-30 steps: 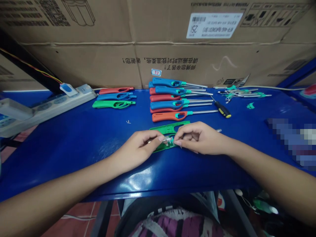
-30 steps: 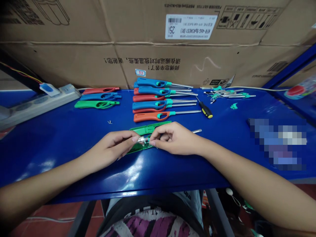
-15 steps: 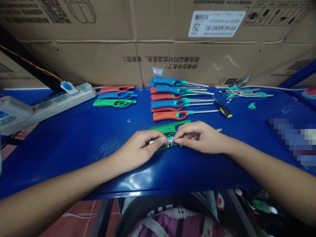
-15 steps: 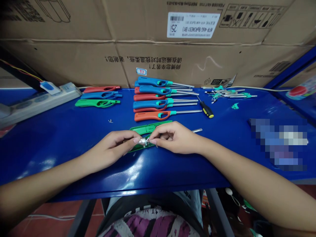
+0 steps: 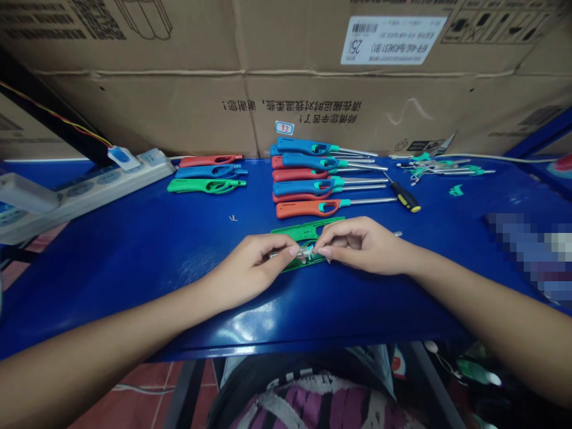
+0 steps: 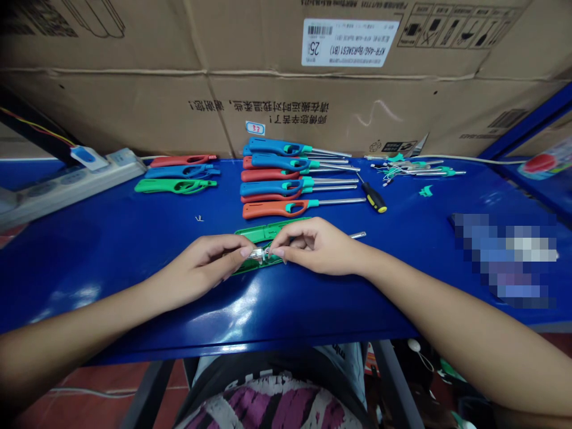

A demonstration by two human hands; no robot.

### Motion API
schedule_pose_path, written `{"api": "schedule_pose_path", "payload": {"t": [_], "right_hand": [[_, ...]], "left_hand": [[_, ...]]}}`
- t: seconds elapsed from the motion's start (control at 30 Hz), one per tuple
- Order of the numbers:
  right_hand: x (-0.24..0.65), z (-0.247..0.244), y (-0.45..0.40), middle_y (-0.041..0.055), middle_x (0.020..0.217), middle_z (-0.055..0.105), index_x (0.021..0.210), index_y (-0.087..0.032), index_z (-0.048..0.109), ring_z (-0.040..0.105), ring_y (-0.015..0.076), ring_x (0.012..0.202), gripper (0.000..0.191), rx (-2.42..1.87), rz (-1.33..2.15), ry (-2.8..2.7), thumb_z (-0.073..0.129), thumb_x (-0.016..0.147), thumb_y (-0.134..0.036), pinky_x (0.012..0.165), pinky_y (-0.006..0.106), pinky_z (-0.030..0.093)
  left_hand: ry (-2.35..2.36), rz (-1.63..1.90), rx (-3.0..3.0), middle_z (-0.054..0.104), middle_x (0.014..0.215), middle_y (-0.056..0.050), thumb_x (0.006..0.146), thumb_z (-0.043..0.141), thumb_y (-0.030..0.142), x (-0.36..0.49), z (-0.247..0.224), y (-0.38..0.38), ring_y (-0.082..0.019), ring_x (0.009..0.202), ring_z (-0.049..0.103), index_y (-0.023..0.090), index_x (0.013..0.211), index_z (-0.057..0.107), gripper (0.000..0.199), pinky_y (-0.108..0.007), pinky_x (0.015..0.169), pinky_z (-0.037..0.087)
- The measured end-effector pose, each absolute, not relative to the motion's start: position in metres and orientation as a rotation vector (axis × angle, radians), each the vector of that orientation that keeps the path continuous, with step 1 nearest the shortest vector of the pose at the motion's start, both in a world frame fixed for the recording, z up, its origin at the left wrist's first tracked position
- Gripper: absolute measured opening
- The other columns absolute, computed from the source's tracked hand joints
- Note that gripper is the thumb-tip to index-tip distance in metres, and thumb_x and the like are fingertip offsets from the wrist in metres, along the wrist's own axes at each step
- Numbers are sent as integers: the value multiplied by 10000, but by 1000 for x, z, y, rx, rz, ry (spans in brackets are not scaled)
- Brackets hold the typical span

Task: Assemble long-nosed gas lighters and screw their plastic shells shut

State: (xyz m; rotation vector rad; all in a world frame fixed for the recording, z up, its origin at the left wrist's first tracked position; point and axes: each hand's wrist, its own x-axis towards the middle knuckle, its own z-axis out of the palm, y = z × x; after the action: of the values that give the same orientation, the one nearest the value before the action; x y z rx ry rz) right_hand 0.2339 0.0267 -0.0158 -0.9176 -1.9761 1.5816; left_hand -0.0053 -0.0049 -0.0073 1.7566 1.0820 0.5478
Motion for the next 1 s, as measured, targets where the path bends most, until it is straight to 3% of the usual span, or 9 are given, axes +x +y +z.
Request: {"api": "schedule_pose_path", "payload": {"t": [0.4, 0.7, 1.0], "right_hand": [[233, -18, 27, 25, 773, 653, 904, -145, 693, 573, 111, 664, 266, -994, 1519, -1986, 680, 873, -409, 608, 240, 462], [230, -18, 23, 15, 729, 654, 877, -131, 675, 543, 86, 606, 221, -1003, 1502, -1963, 665, 888, -351, 571, 213, 427], [228, -18, 20, 18, 697, 658, 841, -139, 670, 549, 91, 577, 231, -1053, 1489, -1955, 668, 885, -365, 537, 211, 416]], "left_hand": [[1119, 526, 1740, 461, 563, 51, 967, 503, 414, -5, -6, -5, -110, 522, 412, 159, 872, 683, 326, -220, 503, 318], [1117, 529, 1702, 553, 701, 9, 950, 520, 394, -2, -14, -5, -118, 612, 445, 129, 943, 715, 329, -221, 540, 338], [1081, 564, 1761, 620, 704, -7, 971, 515, 357, 1, -13, -6, -142, 688, 549, 144, 753, 669, 341, -238, 648, 408]]}}
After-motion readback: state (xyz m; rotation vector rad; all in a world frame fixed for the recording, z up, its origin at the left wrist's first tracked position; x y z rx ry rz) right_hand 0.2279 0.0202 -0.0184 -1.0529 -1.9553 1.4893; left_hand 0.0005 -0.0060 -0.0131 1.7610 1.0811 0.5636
